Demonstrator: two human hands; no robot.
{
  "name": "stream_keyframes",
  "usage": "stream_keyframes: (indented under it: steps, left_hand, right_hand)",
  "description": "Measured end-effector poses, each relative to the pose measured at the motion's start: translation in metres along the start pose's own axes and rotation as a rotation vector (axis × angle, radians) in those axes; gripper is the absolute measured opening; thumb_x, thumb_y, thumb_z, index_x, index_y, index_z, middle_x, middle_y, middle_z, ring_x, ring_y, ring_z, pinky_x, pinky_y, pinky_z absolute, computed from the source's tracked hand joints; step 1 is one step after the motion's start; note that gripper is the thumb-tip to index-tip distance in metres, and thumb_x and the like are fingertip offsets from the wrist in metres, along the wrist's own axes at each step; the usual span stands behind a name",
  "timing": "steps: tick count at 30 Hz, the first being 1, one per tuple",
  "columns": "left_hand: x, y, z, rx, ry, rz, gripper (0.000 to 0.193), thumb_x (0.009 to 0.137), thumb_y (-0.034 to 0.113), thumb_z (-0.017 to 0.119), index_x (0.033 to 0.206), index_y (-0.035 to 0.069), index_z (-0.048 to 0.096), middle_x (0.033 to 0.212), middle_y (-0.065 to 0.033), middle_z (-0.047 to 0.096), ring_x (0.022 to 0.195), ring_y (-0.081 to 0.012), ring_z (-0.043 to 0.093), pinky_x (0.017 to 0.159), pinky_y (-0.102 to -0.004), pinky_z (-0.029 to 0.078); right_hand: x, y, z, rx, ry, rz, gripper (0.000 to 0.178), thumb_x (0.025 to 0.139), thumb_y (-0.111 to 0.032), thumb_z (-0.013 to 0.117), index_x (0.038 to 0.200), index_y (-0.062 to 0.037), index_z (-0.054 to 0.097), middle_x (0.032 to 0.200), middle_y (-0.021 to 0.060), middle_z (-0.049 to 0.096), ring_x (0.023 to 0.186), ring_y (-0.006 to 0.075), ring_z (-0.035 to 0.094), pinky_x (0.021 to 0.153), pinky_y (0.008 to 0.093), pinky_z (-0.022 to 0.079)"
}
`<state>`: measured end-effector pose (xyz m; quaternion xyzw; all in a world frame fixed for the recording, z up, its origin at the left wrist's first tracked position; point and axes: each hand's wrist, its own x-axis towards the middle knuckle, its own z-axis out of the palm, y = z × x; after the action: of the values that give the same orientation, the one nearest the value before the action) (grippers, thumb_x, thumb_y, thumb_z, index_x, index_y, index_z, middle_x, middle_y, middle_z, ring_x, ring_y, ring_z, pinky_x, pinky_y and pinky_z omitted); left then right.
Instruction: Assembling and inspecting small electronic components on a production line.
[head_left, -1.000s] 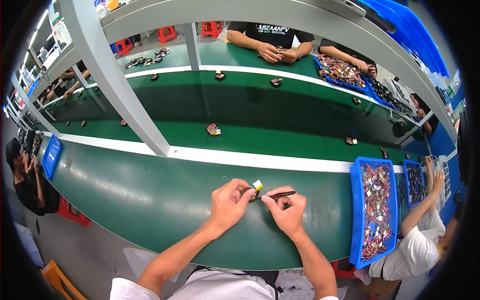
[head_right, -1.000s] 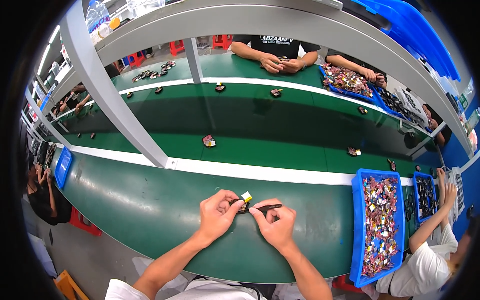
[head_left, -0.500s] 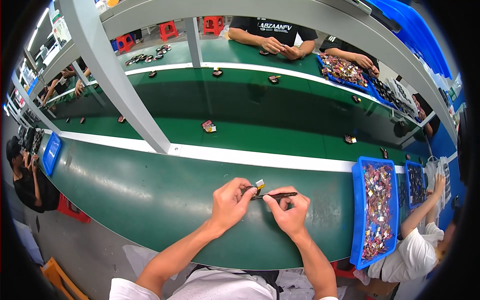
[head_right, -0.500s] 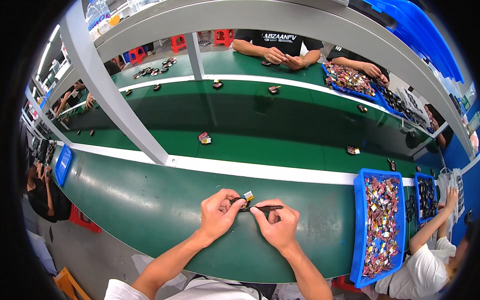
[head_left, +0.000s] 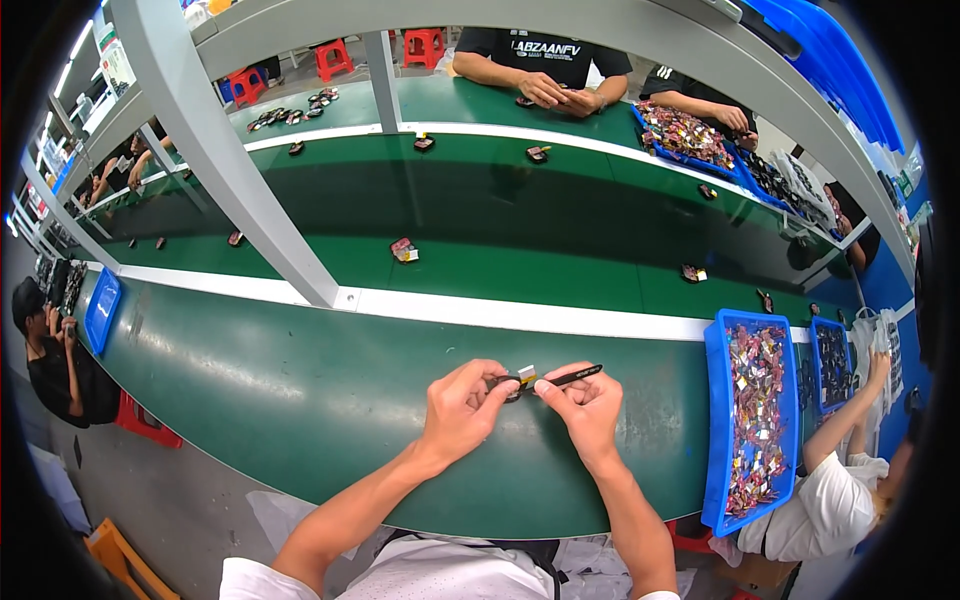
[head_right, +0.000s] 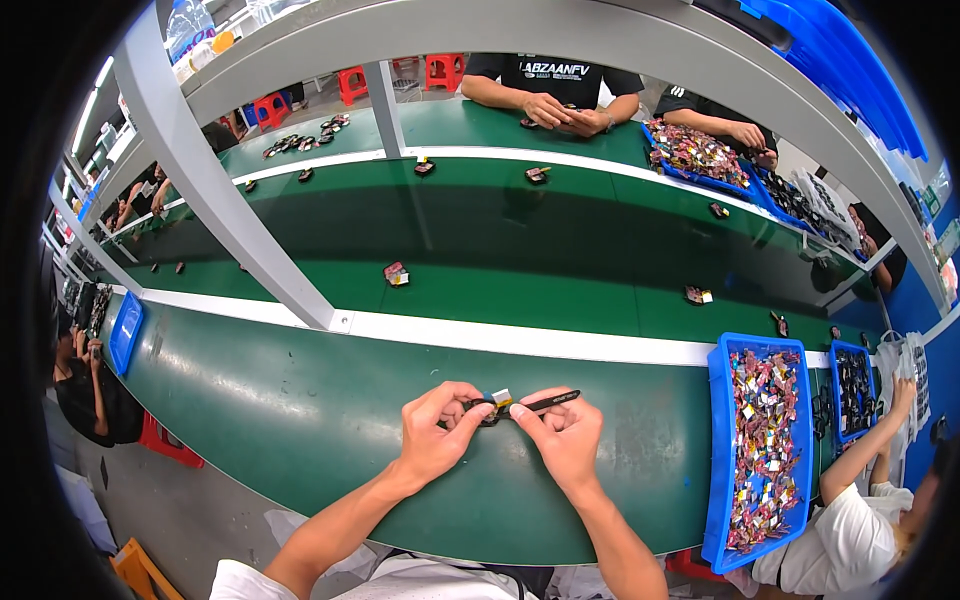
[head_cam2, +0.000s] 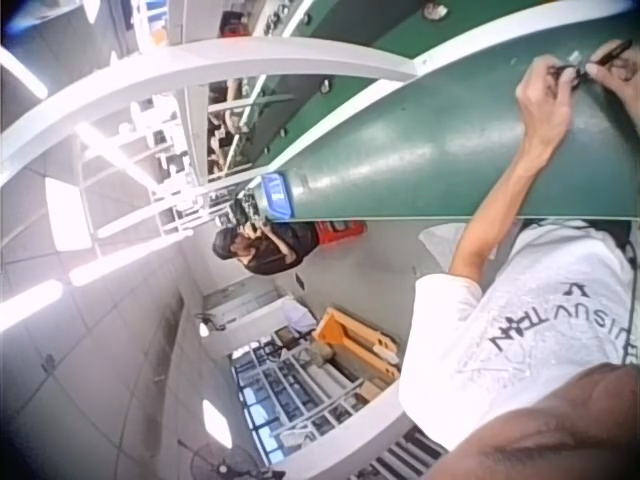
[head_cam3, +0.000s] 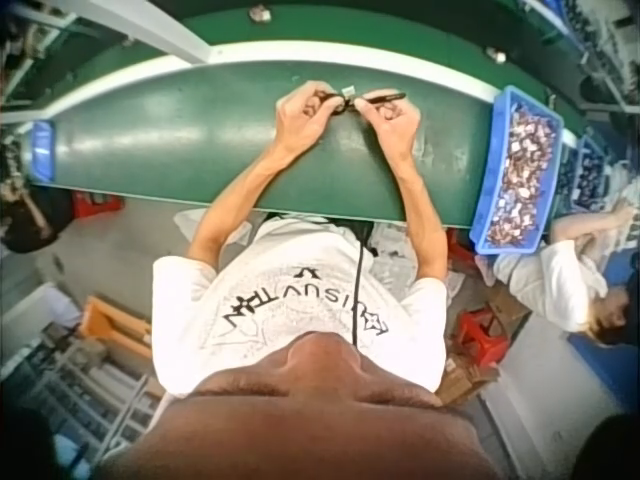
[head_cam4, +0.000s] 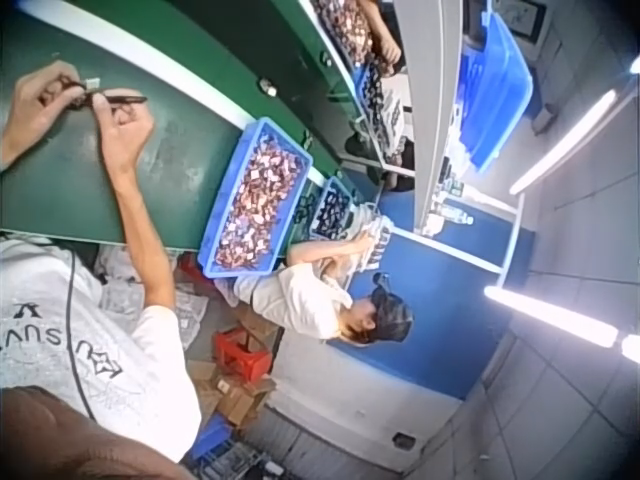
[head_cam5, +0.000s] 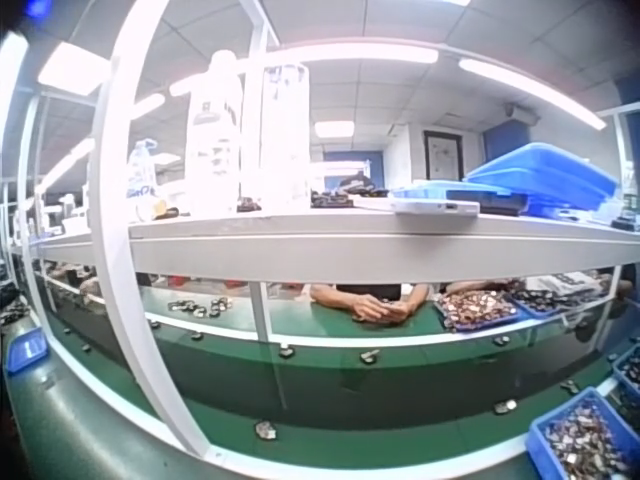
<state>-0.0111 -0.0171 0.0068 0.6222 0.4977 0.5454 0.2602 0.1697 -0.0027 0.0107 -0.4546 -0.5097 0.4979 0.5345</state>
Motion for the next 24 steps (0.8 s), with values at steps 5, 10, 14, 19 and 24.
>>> stream_keyframes:
  steps: [5, 10, 14, 19, 24]
  left_hand:
    - [0.0, 0.0, 0.0, 0.008, -0.003, 0.026, 0.014, 0.086, 0.0, 0.077, 0.095, -0.003, 0.068, 0.062, -0.0017, 0.062, 0.049, -0.0017, 0.049, 0.045, -0.0198, 0.037]
    - [0.001, 0.0, -0.001, 0.009, -0.01, 0.034, 0.015, 0.086, 0.0, 0.077, 0.098, -0.004, 0.068, 0.065, -0.0037, 0.065, 0.049, -0.0018, 0.05, 0.045, -0.0201, 0.038]
    - [0.002, -0.001, -0.002, -0.021, -0.008, 0.027, 0.017, 0.087, -0.001, 0.076, 0.101, -0.004, 0.068, 0.069, -0.0054, 0.068, 0.052, -0.0032, 0.055, 0.046, -0.0197, 0.04]
    - [0.004, -0.001, -0.009, -0.499, -0.168, -0.415, 0.019, 0.095, 0.002, 0.067, 0.112, -0.007, 0.065, 0.082, -0.0119, 0.071, 0.058, -0.0122, 0.066, 0.044, -0.0205, 0.045]
    - [0.007, -0.008, -0.013, -0.63, -0.228, -0.471, 0.024, 0.098, 0.006, 0.064, 0.118, -0.009, 0.062, 0.091, -0.0176, 0.071, 0.062, -0.0194, 0.071, 0.046, -0.0239, 0.052]
  right_hand:
    - [0.001, -0.003, 0.0, 0.109, -0.01, 0.081, 0.01, 0.086, 0.006, 0.075, 0.094, 0.0059, 0.068, 0.083, 0.0078, 0.071, 0.07, 0.0062, 0.064, 0.06, 0.0179, 0.049]
    - [0.001, -0.005, 0.0, 0.157, -0.004, 0.137, 0.01, 0.087, 0.007, 0.073, 0.095, 0.0073, 0.067, 0.089, 0.0138, 0.073, 0.081, 0.016, 0.072, 0.073, 0.024, 0.058]
    - [0.003, -0.013, -0.002, 0.169, -0.006, 0.255, 0.01, 0.087, 0.007, 0.073, 0.095, 0.0066, 0.067, 0.089, 0.0147, 0.073, 0.082, 0.0178, 0.073, 0.07, 0.0241, 0.057]
    - [0.003, -0.017, -0.006, 0.185, -0.025, 0.314, 0.011, 0.086, 0.005, 0.074, 0.095, 0.005, 0.067, 0.087, 0.0134, 0.073, 0.081, 0.0164, 0.073, 0.062, 0.0204, 0.051]
    - [0.003, -0.019, -0.002, 0.224, -0.02, 0.253, 0.01, 0.086, 0.0, 0.073, 0.092, -0.0003, 0.066, 0.078, 0.0124, 0.073, 0.048, 0.0004, 0.041, 0.044, 0.0194, 0.022]
